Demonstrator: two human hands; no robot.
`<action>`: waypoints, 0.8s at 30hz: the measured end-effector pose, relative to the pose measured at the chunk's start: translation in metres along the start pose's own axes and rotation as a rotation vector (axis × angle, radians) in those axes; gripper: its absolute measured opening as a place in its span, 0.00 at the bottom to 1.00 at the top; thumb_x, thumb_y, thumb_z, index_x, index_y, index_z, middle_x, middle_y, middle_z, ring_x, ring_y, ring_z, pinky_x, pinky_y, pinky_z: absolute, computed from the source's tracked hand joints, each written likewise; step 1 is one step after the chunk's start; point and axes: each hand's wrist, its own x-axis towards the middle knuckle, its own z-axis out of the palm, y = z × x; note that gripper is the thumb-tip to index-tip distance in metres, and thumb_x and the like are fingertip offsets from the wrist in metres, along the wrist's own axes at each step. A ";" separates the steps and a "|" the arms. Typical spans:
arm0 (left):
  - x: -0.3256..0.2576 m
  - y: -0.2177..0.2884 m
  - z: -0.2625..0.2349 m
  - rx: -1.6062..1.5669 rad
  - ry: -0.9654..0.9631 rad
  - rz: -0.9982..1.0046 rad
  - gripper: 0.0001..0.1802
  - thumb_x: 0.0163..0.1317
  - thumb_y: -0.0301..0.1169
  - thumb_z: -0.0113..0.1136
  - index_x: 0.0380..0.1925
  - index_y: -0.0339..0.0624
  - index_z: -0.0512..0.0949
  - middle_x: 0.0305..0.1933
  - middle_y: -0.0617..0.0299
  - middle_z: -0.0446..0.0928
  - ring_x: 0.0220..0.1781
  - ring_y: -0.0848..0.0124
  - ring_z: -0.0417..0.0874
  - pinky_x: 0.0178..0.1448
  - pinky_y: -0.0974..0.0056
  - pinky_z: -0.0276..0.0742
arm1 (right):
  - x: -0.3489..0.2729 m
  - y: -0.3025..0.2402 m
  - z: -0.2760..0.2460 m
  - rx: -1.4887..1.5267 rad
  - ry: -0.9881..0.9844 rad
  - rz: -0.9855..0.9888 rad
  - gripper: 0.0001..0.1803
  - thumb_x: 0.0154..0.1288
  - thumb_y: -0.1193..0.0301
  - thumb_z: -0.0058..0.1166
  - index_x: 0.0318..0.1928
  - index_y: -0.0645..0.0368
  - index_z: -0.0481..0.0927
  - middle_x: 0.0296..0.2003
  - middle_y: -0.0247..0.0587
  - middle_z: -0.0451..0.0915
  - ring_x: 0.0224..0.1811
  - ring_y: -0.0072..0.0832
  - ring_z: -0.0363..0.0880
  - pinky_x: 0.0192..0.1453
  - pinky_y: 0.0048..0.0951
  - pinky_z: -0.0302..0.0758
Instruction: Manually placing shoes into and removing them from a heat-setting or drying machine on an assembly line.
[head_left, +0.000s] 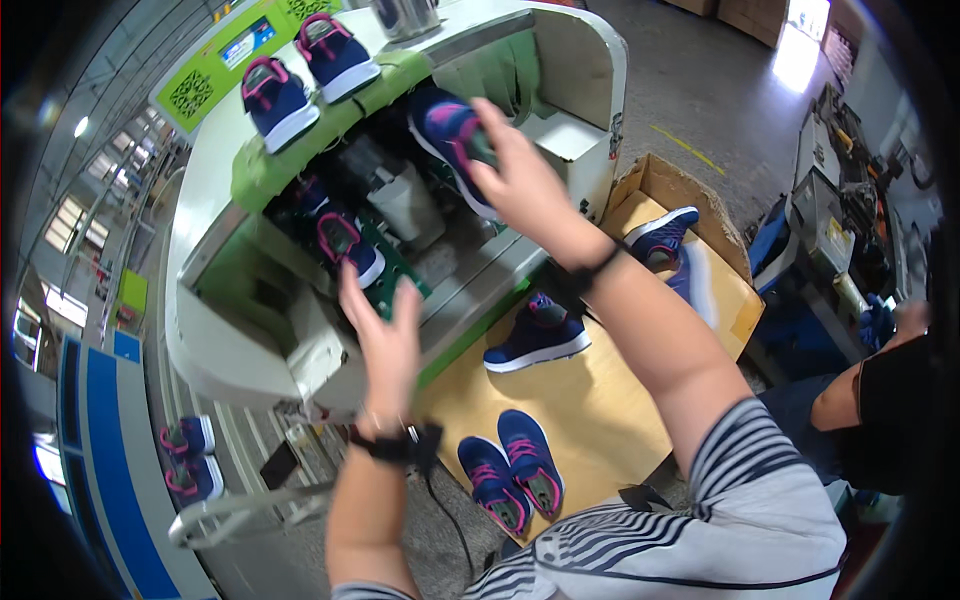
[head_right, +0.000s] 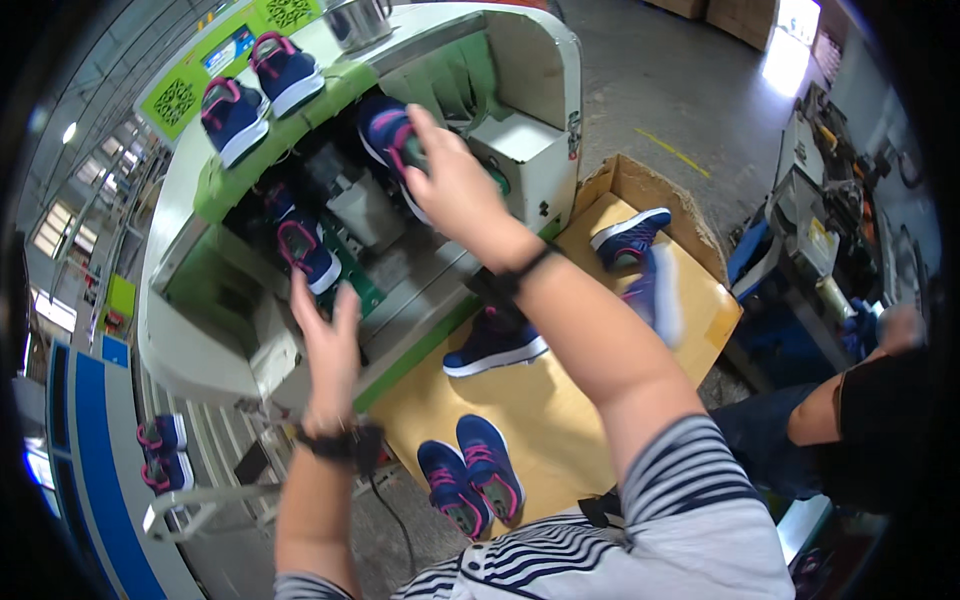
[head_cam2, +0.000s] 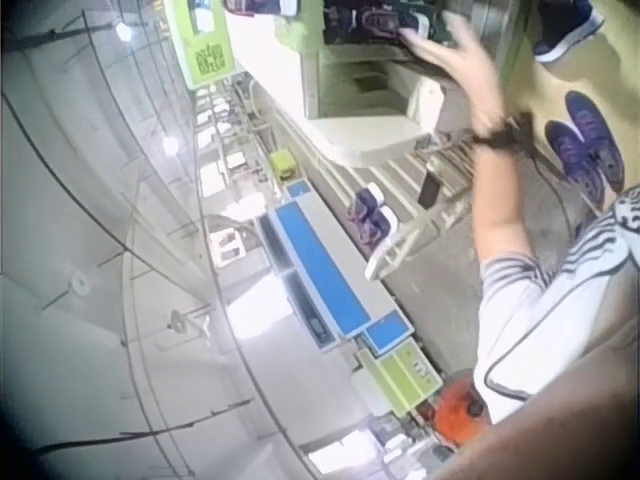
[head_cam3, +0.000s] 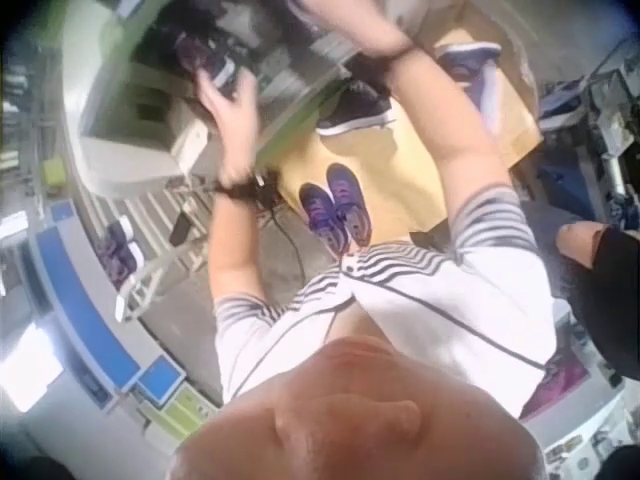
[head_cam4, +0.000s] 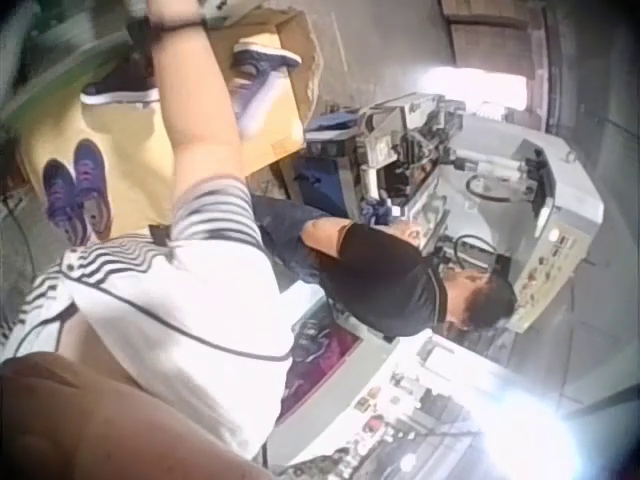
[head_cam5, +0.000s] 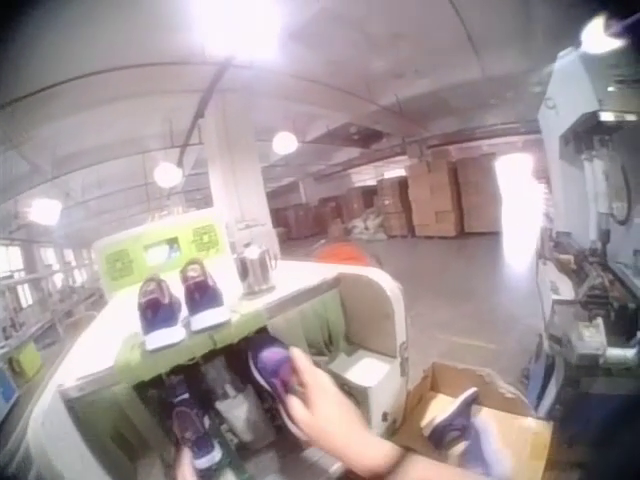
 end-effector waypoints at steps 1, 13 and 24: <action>-0.036 -0.001 -0.003 0.060 -0.089 0.085 0.40 0.65 0.36 0.65 0.73 0.40 0.59 0.78 0.47 0.51 0.78 0.55 0.55 0.78 0.52 0.54 | 0.026 0.022 0.032 -0.077 -0.021 0.022 0.39 0.68 0.71 0.52 0.77 0.53 0.53 0.69 0.64 0.62 0.68 0.56 0.67 0.71 0.42 0.66; -0.271 -0.059 -0.014 0.532 -0.673 -0.134 0.35 0.59 0.52 0.64 0.60 0.40 0.76 0.66 0.50 0.75 0.69 0.49 0.71 0.75 0.39 0.54 | -0.073 0.109 -0.054 0.112 -0.572 0.363 0.32 0.67 0.61 0.61 0.70 0.49 0.70 0.68 0.54 0.68 0.71 0.47 0.66 0.72 0.39 0.66; -0.274 -0.067 -0.018 0.352 -0.700 -0.216 0.29 0.66 0.45 0.59 0.64 0.44 0.74 0.64 0.50 0.75 0.67 0.52 0.73 0.73 0.48 0.60 | -0.366 0.130 -0.119 0.016 -0.182 0.935 0.37 0.52 0.65 0.72 0.60 0.68 0.72 0.48 0.55 0.83 0.54 0.42 0.82 0.59 0.34 0.75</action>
